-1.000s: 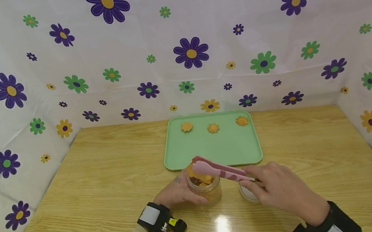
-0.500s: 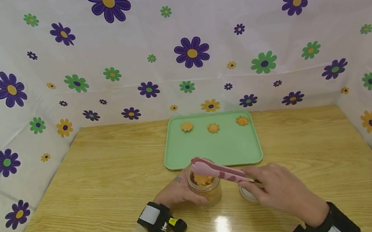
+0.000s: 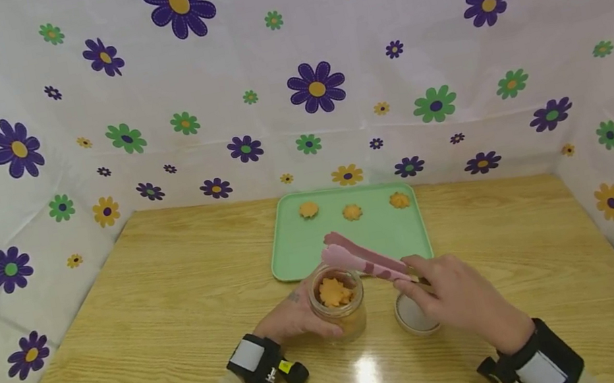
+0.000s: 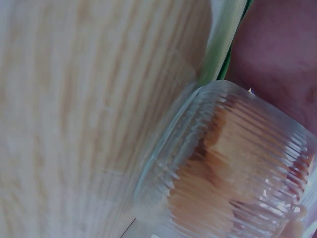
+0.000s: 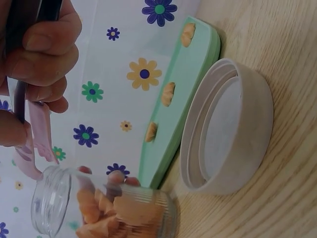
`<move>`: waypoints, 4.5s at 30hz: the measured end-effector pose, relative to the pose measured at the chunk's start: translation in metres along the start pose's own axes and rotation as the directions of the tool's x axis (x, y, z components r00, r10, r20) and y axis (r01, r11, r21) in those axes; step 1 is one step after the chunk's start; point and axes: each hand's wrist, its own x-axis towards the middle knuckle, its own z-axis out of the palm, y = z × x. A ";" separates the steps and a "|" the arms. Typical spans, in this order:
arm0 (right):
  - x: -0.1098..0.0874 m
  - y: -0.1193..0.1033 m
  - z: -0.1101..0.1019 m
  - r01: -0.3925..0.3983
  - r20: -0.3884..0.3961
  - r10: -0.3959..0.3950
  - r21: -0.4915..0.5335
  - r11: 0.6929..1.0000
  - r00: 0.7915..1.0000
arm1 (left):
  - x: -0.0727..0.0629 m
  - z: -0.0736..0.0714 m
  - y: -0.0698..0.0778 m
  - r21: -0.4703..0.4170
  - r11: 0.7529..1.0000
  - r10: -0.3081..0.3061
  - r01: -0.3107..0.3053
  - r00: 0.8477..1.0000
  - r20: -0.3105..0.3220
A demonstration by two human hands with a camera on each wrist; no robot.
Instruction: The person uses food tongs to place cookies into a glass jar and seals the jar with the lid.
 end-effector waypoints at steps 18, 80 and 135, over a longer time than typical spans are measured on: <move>0.063 0.026 0.013 -0.043 0.035 0.052 -0.217 0.975 0.998 | -0.001 -0.002 0.000 0.004 0.999 0.034 -0.034 0.999 0.012; 0.151 0.037 0.064 -0.022 0.018 0.040 -0.581 0.813 0.999 | -0.002 -0.002 0.002 0.000 1.000 0.026 -0.026 0.999 0.019; 0.126 0.043 0.058 -0.179 0.069 0.218 -0.362 0.915 0.974 | -0.002 -0.002 0.000 -0.022 0.999 0.028 -0.028 0.999 0.024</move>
